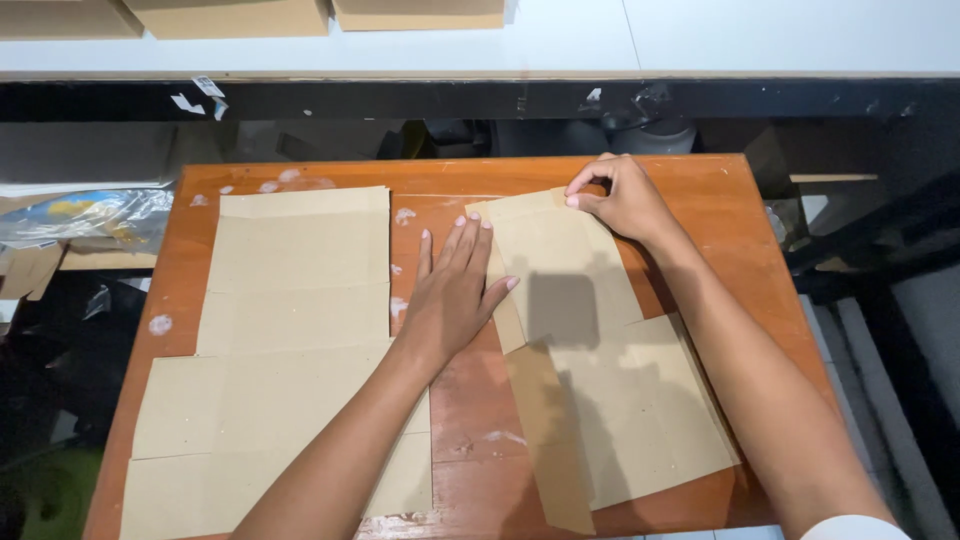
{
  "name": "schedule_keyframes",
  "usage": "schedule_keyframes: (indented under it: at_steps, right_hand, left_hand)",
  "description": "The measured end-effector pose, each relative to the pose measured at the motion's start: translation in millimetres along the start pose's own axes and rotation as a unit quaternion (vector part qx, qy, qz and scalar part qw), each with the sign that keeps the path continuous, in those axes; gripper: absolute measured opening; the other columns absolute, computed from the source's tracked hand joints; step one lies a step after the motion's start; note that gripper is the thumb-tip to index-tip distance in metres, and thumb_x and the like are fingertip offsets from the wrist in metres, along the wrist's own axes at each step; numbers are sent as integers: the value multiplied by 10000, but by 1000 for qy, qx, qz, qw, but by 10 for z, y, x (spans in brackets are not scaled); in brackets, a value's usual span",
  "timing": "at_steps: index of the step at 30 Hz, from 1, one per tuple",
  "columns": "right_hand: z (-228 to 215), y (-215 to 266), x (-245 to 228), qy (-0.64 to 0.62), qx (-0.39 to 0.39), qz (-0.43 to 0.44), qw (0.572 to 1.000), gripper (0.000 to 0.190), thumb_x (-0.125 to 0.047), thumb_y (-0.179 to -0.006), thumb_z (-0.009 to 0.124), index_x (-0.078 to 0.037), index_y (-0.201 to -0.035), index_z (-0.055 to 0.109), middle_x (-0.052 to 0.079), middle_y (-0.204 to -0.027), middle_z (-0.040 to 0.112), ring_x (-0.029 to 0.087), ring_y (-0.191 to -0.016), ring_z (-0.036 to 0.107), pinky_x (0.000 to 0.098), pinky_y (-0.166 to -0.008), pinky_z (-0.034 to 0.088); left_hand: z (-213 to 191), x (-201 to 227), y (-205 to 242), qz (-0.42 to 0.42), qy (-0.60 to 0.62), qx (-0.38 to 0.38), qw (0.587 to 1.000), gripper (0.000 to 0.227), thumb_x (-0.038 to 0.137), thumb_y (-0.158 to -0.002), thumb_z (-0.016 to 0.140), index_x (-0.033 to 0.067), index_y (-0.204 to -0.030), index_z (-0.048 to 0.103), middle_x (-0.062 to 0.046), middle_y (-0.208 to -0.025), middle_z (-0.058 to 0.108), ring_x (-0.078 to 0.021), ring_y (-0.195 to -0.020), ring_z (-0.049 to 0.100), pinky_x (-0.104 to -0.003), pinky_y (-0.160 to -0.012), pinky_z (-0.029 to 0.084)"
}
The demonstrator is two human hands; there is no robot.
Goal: The person folds flat cardboard pieces into small boxes on a wooden table. They fold the side flaps up and tuck them in to form the box shape, repeating the process for multiple pieces.
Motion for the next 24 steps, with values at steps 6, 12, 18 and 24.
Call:
schedule_keyframes:
  at_steps: [6,12,18,24]
  right_hand:
    - [171,-177,358,-32,2,113,993,123,-190,-779,810,-191,-899,783,-38,-803,691,126,-813,572,316,-808,475]
    - [176,-166,168,41,47,86,994,212,-291,-845,843,-253,-1014,720,-30,-820,613,250,-895,582,407,-883,384]
    - [152,-10,105,53,17,39,998,185,-245,-942,762,-234,-1103,673,9,-951,574,271,-1046,526,455,-964,321]
    - [113,109,-43,49,-4,31,998,292,-281,-921,763,-240,-1181,638,26,-1024,542,290,-1125,498,463,-1013,298]
  left_hand:
    - [23,-26,-51,-4,-8,-25,1000,746,533,-1061,364,42,-1610,244,-193,-1702,193,-312,-1592,129,-619,-1249,-19]
    - [33,-30,-22,2,-29,-6,1000,745,552,-1064,349,47,-1606,272,-191,-1694,228,-313,-1582,172,-617,-1249,12]
    - [90,-49,42,8,-60,40,997,716,543,-1075,334,59,-1601,305,-164,-1683,277,-291,-1568,218,-615,-1248,57]
    - [229,-135,-150,31,-103,54,993,708,582,-1028,446,59,-1501,377,-152,-1565,371,-334,-1501,305,-640,-1229,186]
Point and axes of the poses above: each hand's wrist, its own y-axis away from the middle knuckle, its own z-axis out of the palm, x = y × z, the point moved 3 cm from there along -y, towards the middle knuckle
